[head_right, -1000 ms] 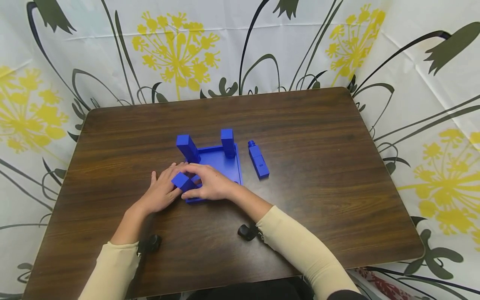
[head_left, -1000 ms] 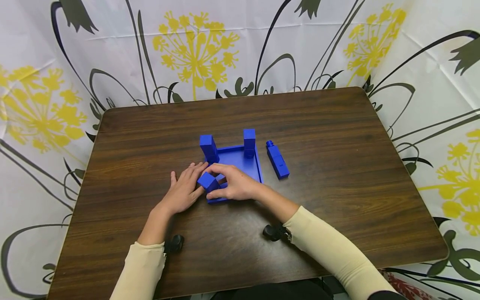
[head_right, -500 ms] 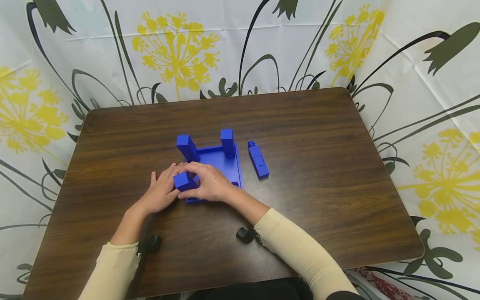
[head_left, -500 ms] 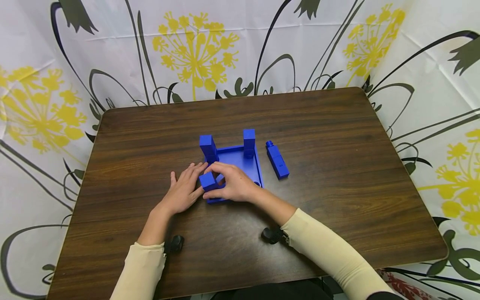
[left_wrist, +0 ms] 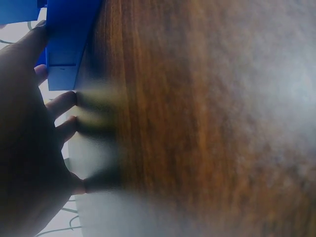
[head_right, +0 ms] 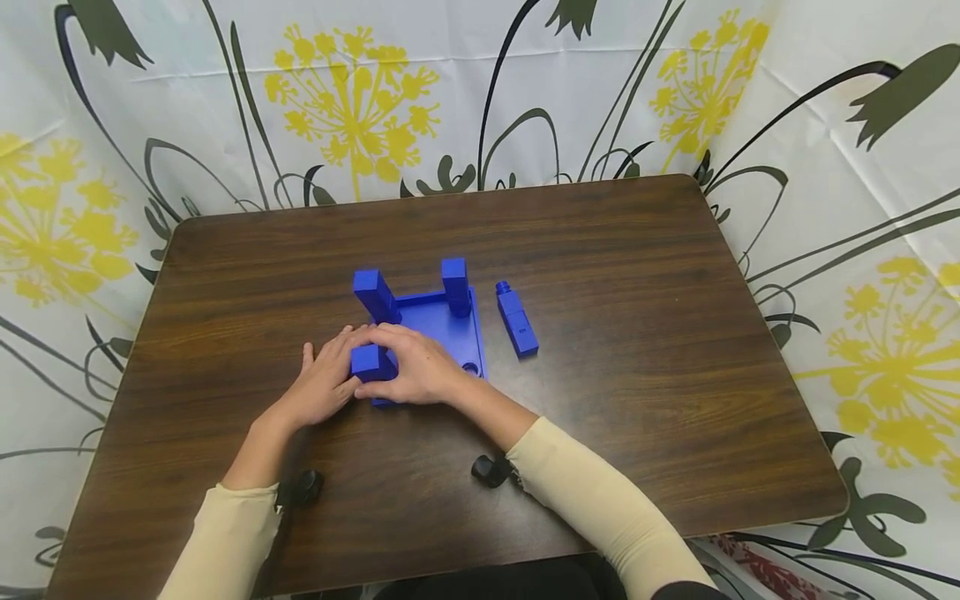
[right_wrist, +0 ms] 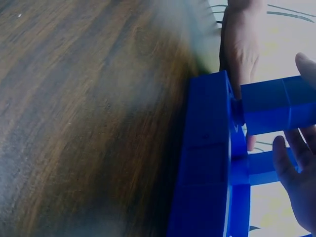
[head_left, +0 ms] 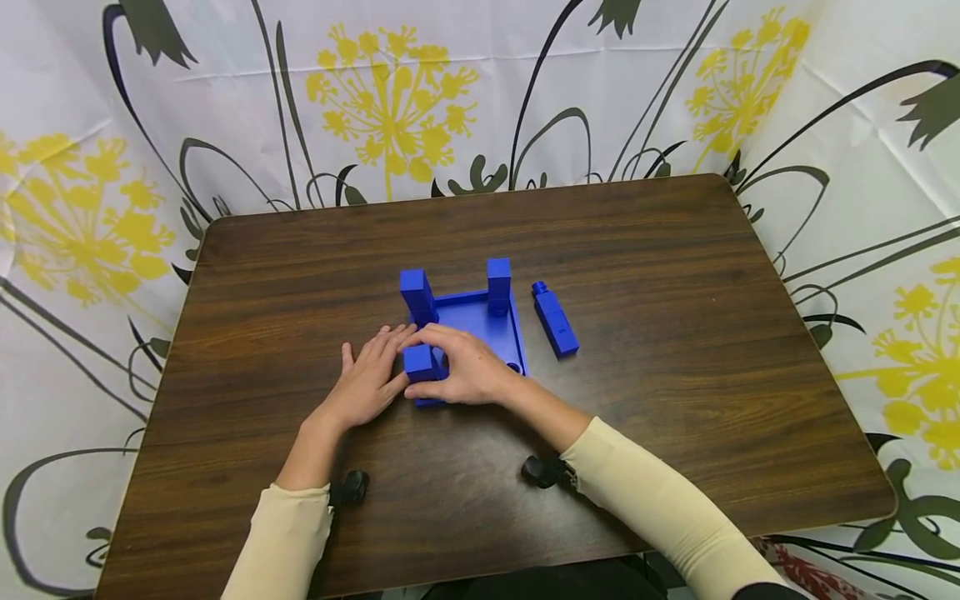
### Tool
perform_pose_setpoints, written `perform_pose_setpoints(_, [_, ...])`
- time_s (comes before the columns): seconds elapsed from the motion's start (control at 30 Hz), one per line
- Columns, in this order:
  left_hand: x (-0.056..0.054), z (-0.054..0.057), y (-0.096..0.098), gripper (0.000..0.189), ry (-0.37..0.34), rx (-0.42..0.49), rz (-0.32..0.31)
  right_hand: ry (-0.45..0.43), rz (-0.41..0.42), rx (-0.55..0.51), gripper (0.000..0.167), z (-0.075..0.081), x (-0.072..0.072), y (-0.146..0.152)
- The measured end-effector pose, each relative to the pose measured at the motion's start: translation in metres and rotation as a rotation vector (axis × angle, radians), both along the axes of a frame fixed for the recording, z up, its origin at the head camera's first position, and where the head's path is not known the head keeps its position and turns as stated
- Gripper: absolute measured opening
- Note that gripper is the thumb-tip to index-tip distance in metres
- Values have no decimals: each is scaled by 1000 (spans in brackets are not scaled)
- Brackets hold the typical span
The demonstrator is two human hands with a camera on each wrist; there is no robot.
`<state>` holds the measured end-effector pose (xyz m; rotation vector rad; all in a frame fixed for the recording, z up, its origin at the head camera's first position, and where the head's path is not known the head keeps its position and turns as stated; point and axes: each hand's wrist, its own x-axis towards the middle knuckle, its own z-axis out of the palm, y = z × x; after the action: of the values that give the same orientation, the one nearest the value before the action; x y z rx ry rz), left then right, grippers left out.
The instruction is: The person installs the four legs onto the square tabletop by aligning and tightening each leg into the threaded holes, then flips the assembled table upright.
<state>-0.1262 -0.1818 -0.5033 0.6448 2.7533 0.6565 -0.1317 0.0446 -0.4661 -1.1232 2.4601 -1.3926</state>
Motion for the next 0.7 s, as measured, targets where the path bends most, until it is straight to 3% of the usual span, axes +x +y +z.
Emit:
perform_pose_setpoints(0.33, [0, 1, 1, 65, -11, -9, 13, -219, 217, -84, 70, 2, -9, 8])
perform_pose_setpoints(0.7, [1, 3, 1, 66, 11, 8, 11, -304, 347, -119, 65, 3, -12, 8])
